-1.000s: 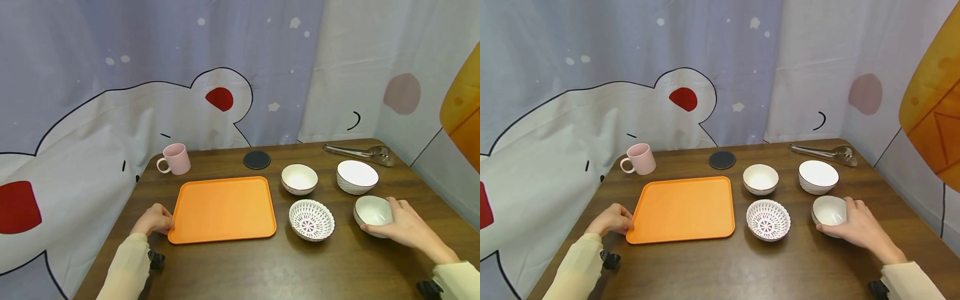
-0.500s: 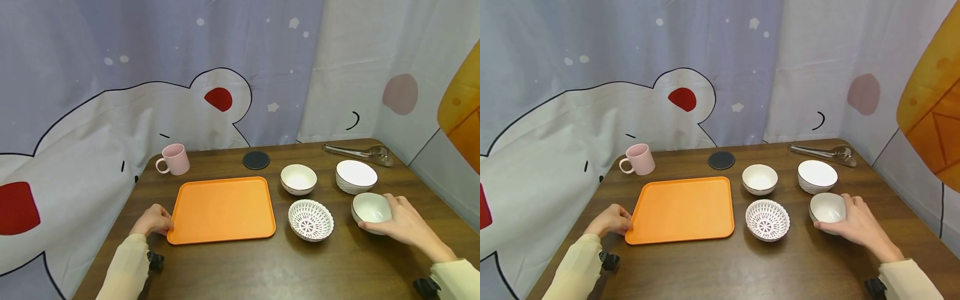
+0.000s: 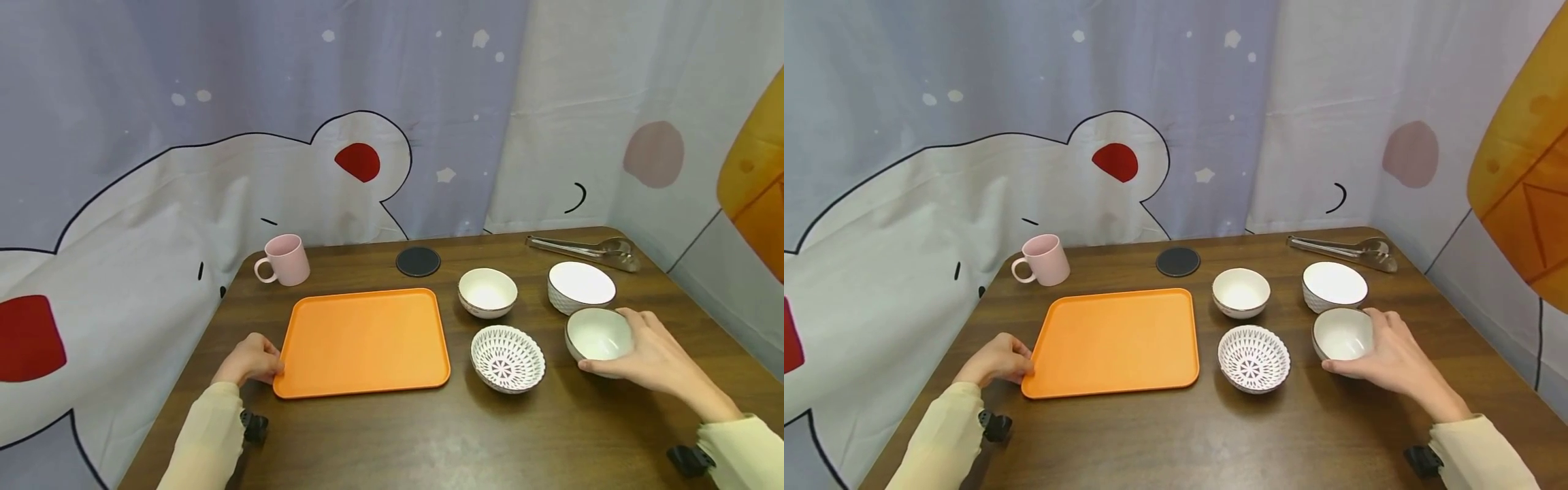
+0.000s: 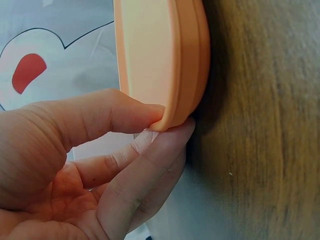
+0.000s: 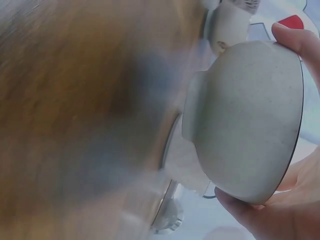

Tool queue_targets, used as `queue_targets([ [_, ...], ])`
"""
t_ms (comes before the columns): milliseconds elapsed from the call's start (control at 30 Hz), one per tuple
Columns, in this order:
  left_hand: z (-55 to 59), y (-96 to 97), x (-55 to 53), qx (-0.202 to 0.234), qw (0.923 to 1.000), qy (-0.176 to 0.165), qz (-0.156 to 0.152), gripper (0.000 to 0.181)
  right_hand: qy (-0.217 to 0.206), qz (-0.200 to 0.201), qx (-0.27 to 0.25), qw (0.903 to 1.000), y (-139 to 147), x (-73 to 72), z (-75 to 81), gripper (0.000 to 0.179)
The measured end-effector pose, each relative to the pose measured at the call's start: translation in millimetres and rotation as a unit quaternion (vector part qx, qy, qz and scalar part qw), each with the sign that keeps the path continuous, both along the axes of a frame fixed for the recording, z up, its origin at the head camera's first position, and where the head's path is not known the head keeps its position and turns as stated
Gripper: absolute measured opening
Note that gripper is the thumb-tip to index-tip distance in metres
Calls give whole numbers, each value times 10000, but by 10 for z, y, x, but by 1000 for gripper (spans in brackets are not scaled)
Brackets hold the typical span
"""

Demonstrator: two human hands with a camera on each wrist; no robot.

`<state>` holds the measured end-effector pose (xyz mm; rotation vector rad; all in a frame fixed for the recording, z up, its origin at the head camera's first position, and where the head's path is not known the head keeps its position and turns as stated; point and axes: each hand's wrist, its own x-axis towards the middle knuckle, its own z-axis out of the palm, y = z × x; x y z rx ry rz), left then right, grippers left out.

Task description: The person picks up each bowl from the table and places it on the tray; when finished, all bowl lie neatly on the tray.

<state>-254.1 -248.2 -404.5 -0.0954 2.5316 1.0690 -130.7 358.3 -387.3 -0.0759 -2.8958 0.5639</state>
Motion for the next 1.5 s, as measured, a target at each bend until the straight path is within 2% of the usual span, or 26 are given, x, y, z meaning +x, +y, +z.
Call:
queue_targets([
  [200, -12, -10, 12, 28, 10000, 12, 14, 23, 143, 153, -68, 9998, -96, -45, 84, 111],
  [600, -6, -5, 16, 26, 10000, 64, 2, 23, 167, 305, -119, 9993, -326, -135, 251, 110],
  [833, -5, -5, 21, 88, 9999, 63, 32, 24, 404, 392, -131, 9983, -483, -243, 328, 106],
  [1100, -11, -23, 25, 60, 9999, 62, 64, 24, 443, 502, -333, 9972, -669, -379, 367, 107],
  [1500, -17, -12, 26, 43, 9998, 2, 170, 26, 125, 628, -498, 9967, -885, -571, 406, 114],
])
